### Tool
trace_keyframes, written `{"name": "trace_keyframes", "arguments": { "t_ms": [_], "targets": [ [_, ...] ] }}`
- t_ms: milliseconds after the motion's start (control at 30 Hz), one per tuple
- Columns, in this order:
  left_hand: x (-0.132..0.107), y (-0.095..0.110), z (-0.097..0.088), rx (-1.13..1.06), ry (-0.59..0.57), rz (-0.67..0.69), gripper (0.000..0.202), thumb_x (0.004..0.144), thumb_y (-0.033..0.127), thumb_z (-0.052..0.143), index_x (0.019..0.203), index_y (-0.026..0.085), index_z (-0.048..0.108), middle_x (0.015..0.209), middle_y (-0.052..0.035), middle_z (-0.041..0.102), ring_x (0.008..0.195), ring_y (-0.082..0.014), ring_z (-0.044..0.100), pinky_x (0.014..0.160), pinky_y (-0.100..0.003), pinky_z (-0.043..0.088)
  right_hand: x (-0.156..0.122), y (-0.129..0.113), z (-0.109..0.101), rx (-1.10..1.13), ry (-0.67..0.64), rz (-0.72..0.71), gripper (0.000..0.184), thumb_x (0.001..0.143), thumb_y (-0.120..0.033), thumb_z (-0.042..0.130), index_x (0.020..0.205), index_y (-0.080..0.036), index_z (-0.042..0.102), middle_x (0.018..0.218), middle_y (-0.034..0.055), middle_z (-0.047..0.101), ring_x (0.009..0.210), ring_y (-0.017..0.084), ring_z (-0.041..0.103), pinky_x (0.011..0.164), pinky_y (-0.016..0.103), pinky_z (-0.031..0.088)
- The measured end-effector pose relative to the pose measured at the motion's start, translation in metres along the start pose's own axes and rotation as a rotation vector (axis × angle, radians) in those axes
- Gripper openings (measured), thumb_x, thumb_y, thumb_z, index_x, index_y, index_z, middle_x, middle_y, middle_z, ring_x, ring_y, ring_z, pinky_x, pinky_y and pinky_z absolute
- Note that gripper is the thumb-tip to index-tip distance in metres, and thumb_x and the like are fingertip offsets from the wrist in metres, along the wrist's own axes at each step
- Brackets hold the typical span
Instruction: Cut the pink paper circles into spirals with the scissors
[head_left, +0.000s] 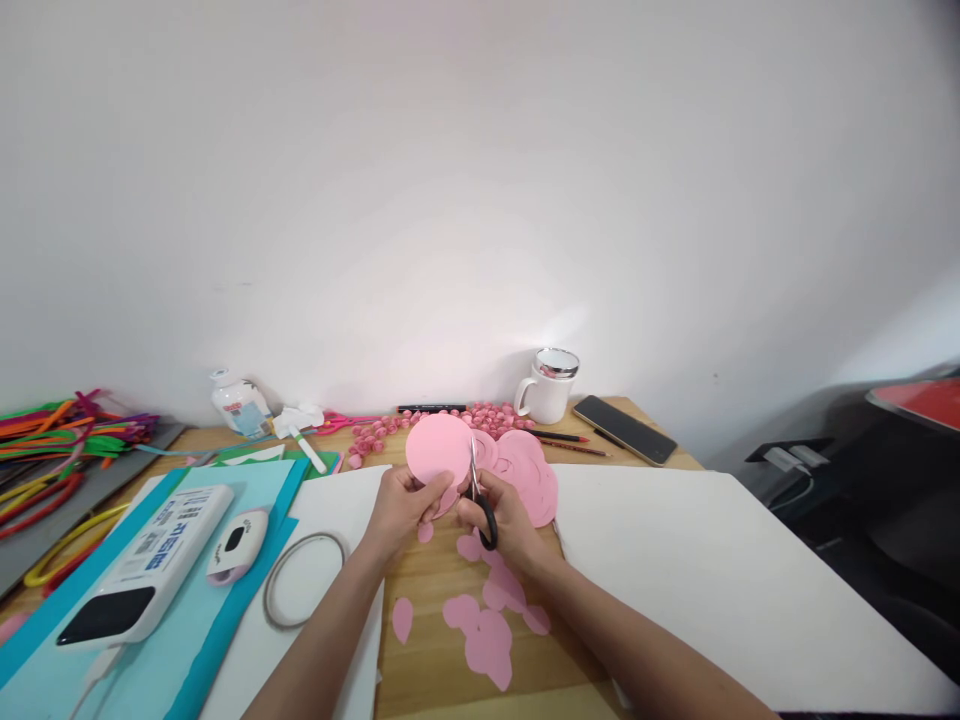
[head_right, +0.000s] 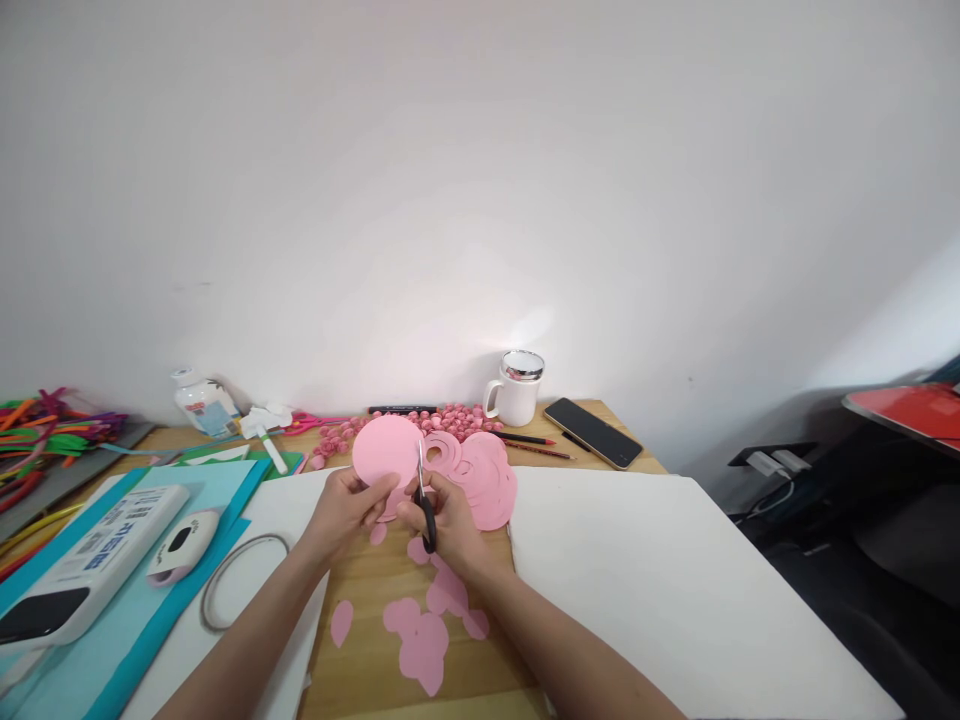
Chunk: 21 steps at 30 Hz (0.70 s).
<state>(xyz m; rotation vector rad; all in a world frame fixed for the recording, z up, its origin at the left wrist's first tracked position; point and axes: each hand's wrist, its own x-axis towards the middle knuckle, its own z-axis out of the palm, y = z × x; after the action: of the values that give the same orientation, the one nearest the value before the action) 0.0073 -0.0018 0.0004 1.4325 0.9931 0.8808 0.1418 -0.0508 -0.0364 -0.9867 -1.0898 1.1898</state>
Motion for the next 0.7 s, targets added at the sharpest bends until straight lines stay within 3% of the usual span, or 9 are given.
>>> {"name": "trace_keyframes", "arguments": {
  "t_ms": [133,233,400,533,633,700],
  "targets": [
    [0.001,-0.001,-0.001,-0.048,0.000,0.010,0.039,0.068,0.037,0.069,0.044,0.016,0.045,0.033,0.0064,0.042,0.027,-0.0044,0.034,0.033,-0.019,0.021,0.000,-0.001,0.000,0.041,-0.027,-0.004,0.025,0.069,-0.035,0.070,0.073,-0.019,0.052,0.046,-0.0075,0.048,0.042,0.009,0.042,0.044,0.022,0.036],
    [0.003,-0.001,0.001,-0.131,0.046,0.031,0.034,0.067,0.038,0.070,0.049,0.014,0.053,0.040,0.0032,0.051,0.035,-0.0060,0.042,0.037,-0.018,0.031,0.000,-0.001,-0.002,0.048,-0.058,0.019,0.027,0.069,-0.037,0.072,0.077,-0.018,0.053,0.046,-0.0080,0.048,0.042,0.009,0.044,0.044,0.022,0.036],
    [0.011,-0.009,0.001,-0.357,0.312,0.010,0.029,0.056,0.036,0.077,0.062,0.011,0.065,0.054,-0.0018,0.062,0.050,-0.0124,0.058,0.054,-0.025,0.048,0.001,-0.002,-0.004,0.012,-0.138,0.094,0.040,0.061,-0.040,0.078,0.083,-0.020,0.052,0.055,-0.0054,0.056,0.054,0.013,0.055,0.051,0.023,0.039],
    [0.019,-0.017,-0.005,-0.496,0.432,-0.053,0.032,0.048,0.033,0.081,0.062,0.009,0.065,0.055,-0.0023,0.063,0.048,-0.0133,0.059,0.053,-0.026,0.050,0.010,-0.012,-0.017,-0.075,-0.056,0.027,0.038,0.063,-0.039,0.076,0.084,-0.020,0.050,0.058,-0.0029,0.060,0.055,0.015,0.057,0.056,0.027,0.042],
    [0.020,-0.019,-0.009,-0.548,0.437,-0.065,0.033,0.047,0.032,0.082,0.062,0.009,0.064,0.054,-0.0011,0.062,0.047,-0.0120,0.058,0.050,-0.025,0.049,0.026,-0.029,-0.038,-0.348,0.106,-0.101,0.030,0.071,-0.036,0.068,0.087,-0.020,0.049,0.068,0.0012,0.064,0.059,0.017,0.058,0.057,0.028,0.043],
    [0.019,-0.019,-0.009,-0.558,0.420,-0.068,0.033,0.048,0.032,0.082,0.062,0.008,0.063,0.054,-0.0008,0.062,0.046,-0.0111,0.057,0.049,-0.023,0.048,0.041,-0.041,-0.052,-0.829,0.233,-0.136,0.019,0.078,-0.029,0.059,0.091,-0.019,0.051,0.076,0.0041,0.066,0.066,0.018,0.059,0.059,0.027,0.041]
  ]
}}
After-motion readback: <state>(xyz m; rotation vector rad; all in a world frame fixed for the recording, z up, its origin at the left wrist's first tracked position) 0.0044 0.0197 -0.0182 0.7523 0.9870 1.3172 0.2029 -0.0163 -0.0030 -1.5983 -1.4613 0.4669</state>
